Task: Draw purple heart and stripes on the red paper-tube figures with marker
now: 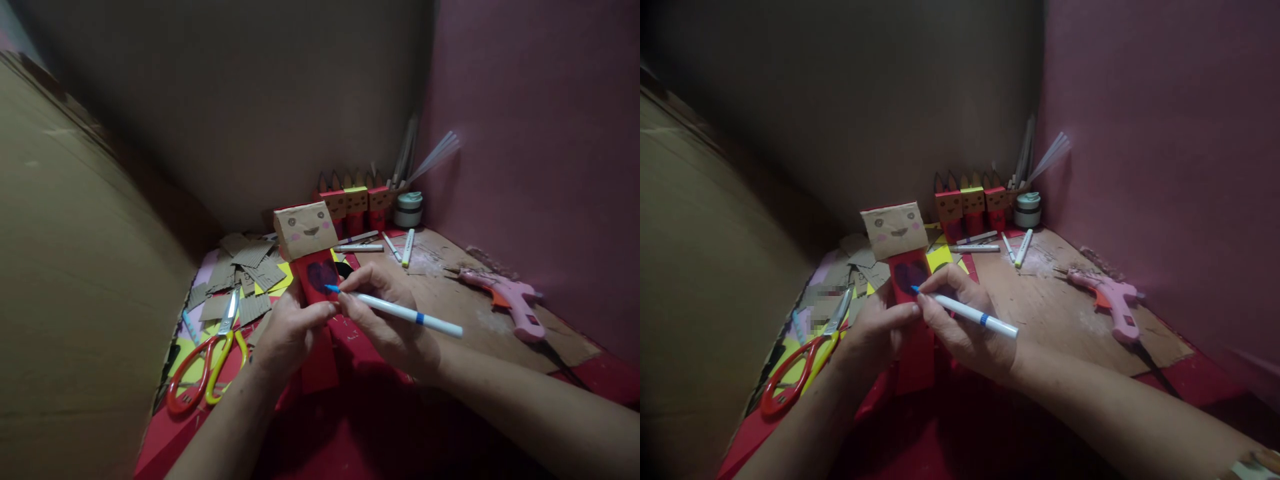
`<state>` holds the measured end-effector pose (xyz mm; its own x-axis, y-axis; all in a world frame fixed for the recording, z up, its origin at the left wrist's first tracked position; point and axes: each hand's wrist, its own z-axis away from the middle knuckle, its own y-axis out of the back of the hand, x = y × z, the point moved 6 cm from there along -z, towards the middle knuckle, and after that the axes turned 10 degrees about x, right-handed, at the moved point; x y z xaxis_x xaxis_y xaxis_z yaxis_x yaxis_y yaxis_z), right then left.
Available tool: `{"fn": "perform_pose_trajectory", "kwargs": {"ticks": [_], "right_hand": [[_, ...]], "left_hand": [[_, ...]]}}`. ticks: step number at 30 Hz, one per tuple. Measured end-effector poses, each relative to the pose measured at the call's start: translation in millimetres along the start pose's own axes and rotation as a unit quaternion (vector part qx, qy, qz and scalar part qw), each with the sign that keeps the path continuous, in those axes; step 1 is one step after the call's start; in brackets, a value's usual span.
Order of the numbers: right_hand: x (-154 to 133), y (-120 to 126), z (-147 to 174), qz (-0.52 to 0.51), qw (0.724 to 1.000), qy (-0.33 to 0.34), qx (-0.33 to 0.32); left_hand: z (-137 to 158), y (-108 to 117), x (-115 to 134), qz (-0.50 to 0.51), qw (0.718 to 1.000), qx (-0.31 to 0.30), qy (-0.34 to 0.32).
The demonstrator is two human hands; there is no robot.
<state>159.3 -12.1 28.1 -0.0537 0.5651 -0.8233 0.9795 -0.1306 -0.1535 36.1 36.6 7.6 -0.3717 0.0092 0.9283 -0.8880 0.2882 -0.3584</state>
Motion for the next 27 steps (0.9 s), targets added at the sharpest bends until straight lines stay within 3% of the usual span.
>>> {"fn": "perform_pose_trajectory", "kwargs": {"ticks": [21, 27], "right_hand": [[1.1, 2.3, 0.5, 0.053, 0.998, 0.017, -0.023], [-0.5, 3.6, -0.6, 0.0, 1.0, -0.001, -0.002]], "left_hand": [[0.0, -6.0, 0.5, 0.001, 1.0, -0.013, 0.018], [0.9, -7.1, 1.4, 0.015, 1.0, -0.009, 0.024]]}}
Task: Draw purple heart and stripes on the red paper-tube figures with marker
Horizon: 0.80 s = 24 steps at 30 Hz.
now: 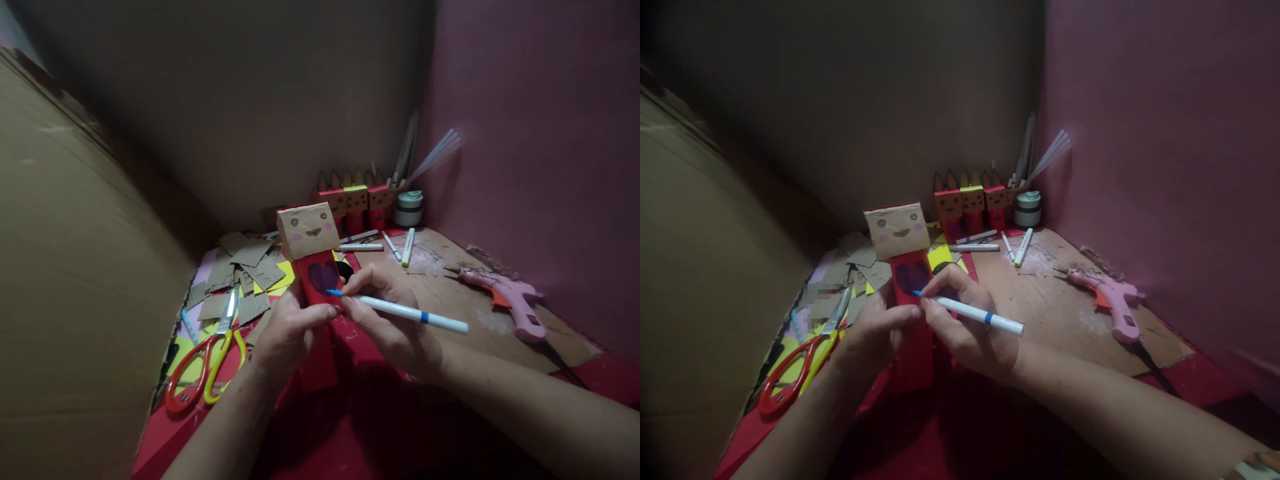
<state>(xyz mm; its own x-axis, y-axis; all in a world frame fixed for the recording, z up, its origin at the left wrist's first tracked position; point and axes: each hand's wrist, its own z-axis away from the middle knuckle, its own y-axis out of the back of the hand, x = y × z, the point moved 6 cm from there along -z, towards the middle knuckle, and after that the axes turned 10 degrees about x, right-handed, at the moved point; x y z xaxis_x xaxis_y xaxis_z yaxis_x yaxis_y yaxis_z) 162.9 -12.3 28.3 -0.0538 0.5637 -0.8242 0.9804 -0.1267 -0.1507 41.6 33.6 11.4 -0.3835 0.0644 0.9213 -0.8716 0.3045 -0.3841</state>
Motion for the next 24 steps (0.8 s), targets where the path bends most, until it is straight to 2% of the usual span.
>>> {"fn": "perform_pose_trajectory", "kwargs": {"ticks": [6, 19, 24], "right_hand": [[3.0, 5.7, -3.2, -0.034, 0.998, 0.0, 0.044], [-1.8, 4.8, -3.5, -0.014, 0.999, 0.018, 0.04], [1.8, 4.7, -4.8, -0.009, 0.999, 0.008, 0.034]], "left_hand": [[1.2, -4.4, -1.2, 0.011, 1.0, -0.028, -0.002], [0.7, -1.9, -8.8, -0.049, 0.998, -0.006, 0.029], [1.9, -2.0, -9.5, -0.04, 0.999, -0.005, 0.03]]}}
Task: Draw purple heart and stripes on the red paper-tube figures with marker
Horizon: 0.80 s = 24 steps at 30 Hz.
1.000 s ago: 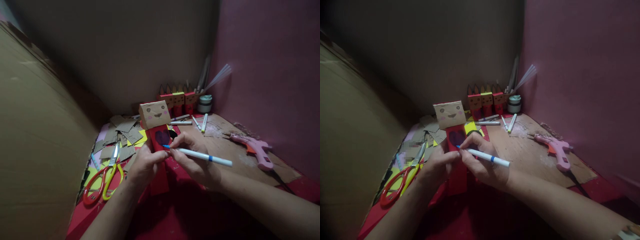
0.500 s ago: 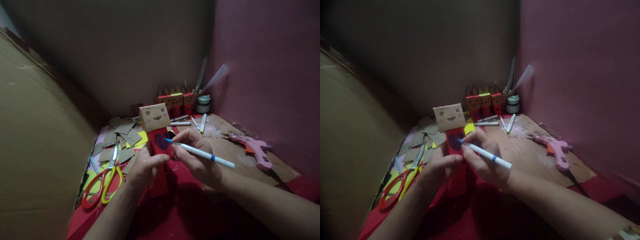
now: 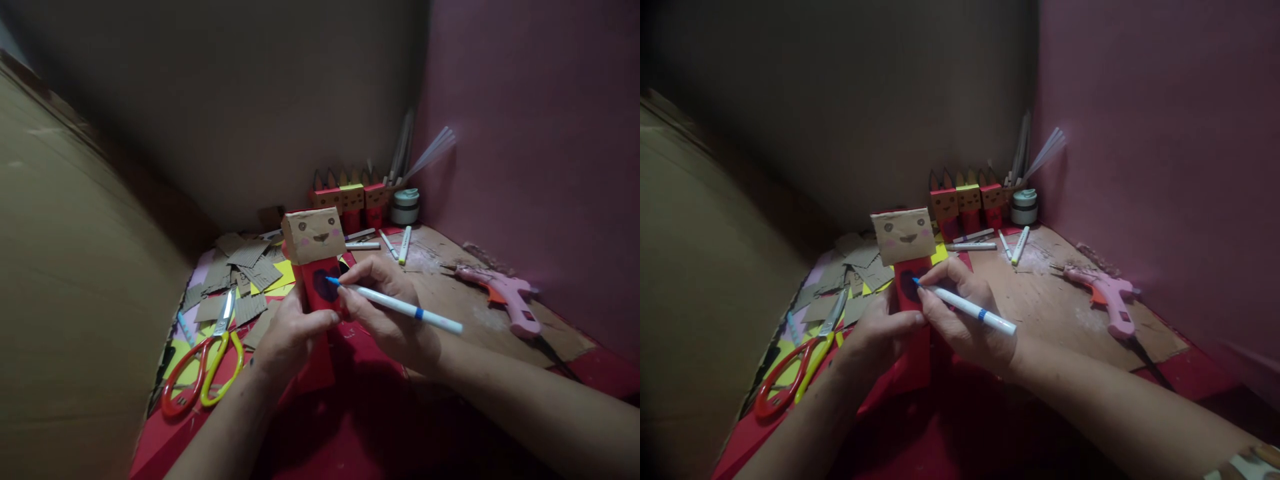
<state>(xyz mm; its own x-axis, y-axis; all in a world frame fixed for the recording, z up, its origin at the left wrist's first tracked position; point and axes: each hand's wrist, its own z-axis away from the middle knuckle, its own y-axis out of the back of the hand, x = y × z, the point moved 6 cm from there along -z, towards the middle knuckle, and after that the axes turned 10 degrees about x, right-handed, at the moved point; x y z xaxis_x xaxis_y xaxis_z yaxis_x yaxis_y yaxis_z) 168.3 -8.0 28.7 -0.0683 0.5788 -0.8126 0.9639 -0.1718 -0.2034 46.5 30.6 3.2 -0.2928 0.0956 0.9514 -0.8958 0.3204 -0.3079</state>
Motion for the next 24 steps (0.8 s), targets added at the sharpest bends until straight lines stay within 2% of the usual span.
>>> {"fn": "perform_pose_trajectory", "kwargs": {"ticks": [24], "right_hand": [[-0.1, -0.4, 0.2, 0.002, 1.0, -0.004, -0.009]], "left_hand": [[1.3, -0.9, 2.0, -0.005, 1.0, 0.006, 0.004]]}}
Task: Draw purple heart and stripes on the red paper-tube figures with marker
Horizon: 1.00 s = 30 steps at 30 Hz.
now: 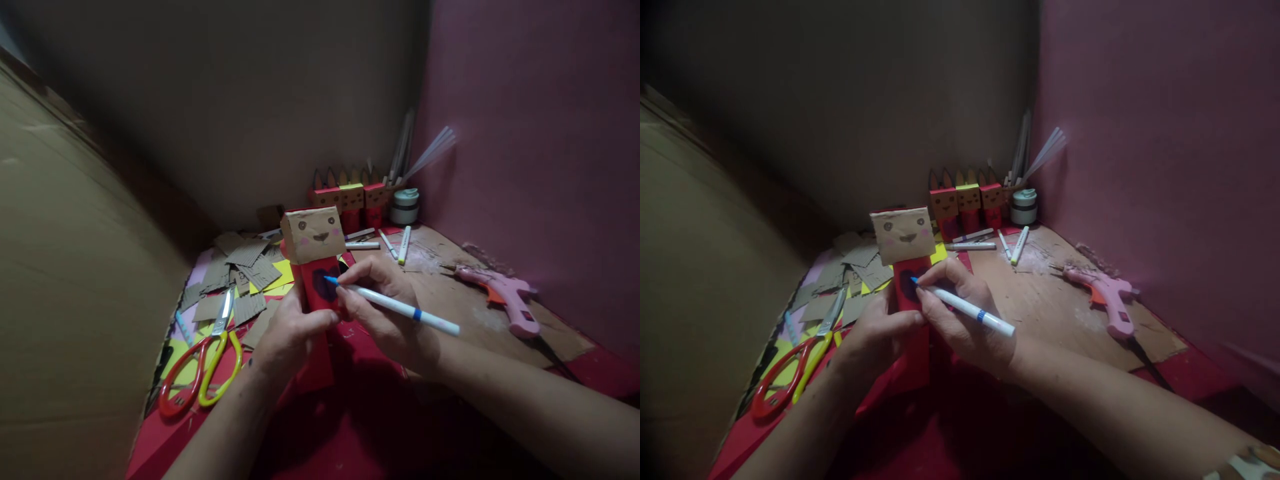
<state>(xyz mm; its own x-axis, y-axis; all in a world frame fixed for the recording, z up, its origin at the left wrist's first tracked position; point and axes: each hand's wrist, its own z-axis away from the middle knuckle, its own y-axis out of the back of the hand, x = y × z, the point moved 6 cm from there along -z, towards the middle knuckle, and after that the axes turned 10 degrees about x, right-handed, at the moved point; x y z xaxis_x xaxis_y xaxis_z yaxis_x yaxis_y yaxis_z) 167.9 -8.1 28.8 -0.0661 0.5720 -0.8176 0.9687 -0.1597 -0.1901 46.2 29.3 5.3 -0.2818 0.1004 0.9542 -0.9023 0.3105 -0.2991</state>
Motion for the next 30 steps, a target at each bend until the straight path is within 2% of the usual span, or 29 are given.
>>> {"fn": "perform_pose_trajectory", "kwargs": {"ticks": [4, 10, 30], "right_hand": [[-2.5, 0.0, 0.7, 0.021, 1.0, 0.019, -0.007], [-1.2, 2.3, 0.7, 0.001, 1.0, 0.004, 0.013], [-6.0, 4.0, 1.8, 0.012, 1.0, -0.001, 0.003]], "left_hand": [[-0.6, 0.7, 0.3, 0.008, 1.0, 0.002, -0.007], [0.6, 1.1, -0.4, -0.006, 1.0, 0.0, 0.0], [1.2, -0.6, 6.0, 0.033, 0.999, -0.008, -0.01]]}}
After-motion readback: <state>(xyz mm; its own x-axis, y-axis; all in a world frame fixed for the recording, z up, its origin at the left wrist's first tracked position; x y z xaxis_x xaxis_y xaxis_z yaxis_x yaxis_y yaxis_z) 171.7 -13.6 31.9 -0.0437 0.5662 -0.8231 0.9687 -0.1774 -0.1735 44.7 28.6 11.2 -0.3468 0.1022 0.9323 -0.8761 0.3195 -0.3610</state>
